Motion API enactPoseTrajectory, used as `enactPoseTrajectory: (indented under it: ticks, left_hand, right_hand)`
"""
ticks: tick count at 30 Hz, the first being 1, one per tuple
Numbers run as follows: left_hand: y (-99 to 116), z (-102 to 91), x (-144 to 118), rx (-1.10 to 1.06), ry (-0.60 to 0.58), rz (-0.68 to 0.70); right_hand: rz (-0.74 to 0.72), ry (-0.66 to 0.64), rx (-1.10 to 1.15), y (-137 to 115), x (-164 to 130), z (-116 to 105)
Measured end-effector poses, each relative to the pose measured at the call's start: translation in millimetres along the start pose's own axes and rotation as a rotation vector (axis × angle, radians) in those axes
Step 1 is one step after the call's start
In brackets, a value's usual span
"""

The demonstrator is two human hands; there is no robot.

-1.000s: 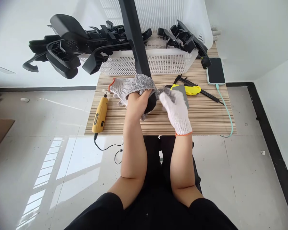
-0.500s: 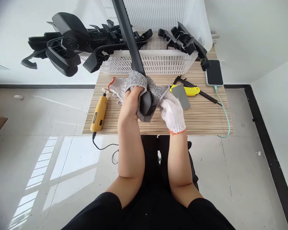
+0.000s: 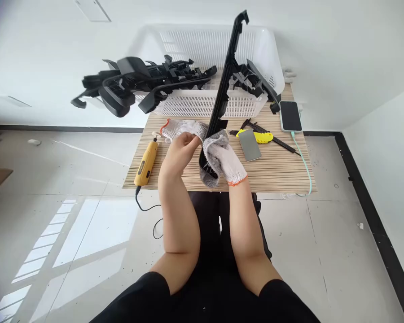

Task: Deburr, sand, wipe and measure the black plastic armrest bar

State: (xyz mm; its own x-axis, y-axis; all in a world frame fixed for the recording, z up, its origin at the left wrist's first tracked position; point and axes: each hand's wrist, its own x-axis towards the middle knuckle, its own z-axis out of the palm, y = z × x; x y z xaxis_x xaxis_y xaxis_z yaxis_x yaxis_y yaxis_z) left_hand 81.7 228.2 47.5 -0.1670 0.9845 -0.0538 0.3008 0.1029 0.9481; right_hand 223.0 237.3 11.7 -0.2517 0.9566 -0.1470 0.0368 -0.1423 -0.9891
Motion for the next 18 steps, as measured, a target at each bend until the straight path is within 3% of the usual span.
enactPoseTrajectory:
  ticks: [4, 8, 12, 15, 18]
  left_hand:
    - [-16, -10.4, -32, -0.068, 0.267, 0.089]
    - [-38, 14.1, -65, -0.241, 0.12, 0.087]
    - [-48, 41.3, -72, -0.435, 0.148, -0.043]
    - [-45, 43.2, -64, -0.527, 0.177, -0.081]
    - [-41, 37.9, -54, -0.648, 0.126, -0.196]
  right_hand:
    - [-0.094, 0.005, 0.199, -4, -4, 10]
    - [-0.106, 0.099, 0.06, 2, -2, 15]
    - [-0.173, 0.166, -0.156, 3, -4, 15]
    - [-0.225, 0.105, -0.211, 2, -7, 7]
    - [-0.255, -0.037, -0.267, 5, -7, -5]
